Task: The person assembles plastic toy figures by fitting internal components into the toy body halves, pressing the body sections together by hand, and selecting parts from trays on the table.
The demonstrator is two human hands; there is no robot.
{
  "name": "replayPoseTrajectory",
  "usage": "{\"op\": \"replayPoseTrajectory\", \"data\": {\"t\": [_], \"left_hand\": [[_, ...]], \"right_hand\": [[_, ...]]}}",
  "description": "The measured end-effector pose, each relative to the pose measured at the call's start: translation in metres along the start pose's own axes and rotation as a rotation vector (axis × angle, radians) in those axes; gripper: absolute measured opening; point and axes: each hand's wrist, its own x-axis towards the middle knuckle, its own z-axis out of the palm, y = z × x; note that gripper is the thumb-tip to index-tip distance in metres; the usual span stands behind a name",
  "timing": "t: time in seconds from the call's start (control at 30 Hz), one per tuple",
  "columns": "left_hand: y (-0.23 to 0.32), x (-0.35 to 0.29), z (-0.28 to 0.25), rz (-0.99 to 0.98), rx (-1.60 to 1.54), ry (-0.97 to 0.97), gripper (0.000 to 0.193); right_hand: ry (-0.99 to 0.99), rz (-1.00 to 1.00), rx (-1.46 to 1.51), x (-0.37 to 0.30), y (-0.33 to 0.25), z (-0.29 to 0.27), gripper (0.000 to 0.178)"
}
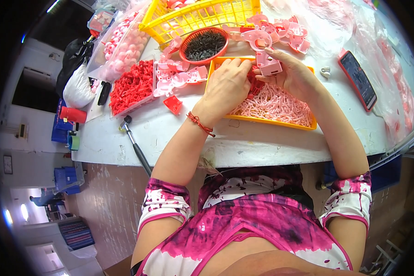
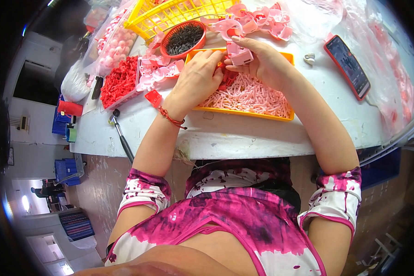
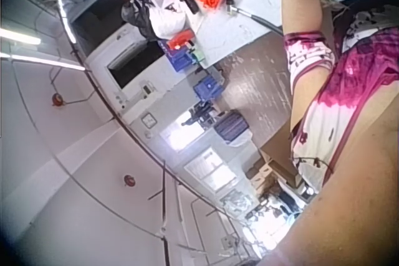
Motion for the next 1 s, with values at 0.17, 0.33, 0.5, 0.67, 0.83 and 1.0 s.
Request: {"op": "replayPoseTrajectory", "data": {"t": [0.17,0.33,0.5,0.67,0.83,1.0], "left_hand": [[-0.0002,0.0001,-0.0003,0.002,0.0,-0.002,0.022],[-0.0009,0.0001,0.0003,0.013,0.009,0.006,0.022],[-0.0003,0.0005,-0.0001,0.013,0.009,0.006,0.022],[-0.0001,0.0007,-0.0004,0.008,0.001,0.004,0.021],[0.0003,0.0007,-0.0007,0.008,-0.003,0.005,0.02],[-0.0003,-0.0001,0.0001,0.002,-0.002,0.0,0.021]], "right_hand": [[-0.004,-0.005,-0.004,-0.0005,-0.0003,0.0002,0.028],[-0.008,-0.006,-0.001,-0.0002,0.0,-0.001,0.028],[0.006,-0.006,-0.019,0.0003,0.0006,-0.0011,0.028],[0.0,-0.006,-0.009,0.0012,0.0021,-0.0024,0.028],[0.006,0.003,-0.015,0.0014,0.0018,-0.0021,0.028],[0.015,0.006,-0.018,0.0003,0.0009,0.0002,0.028]]}}
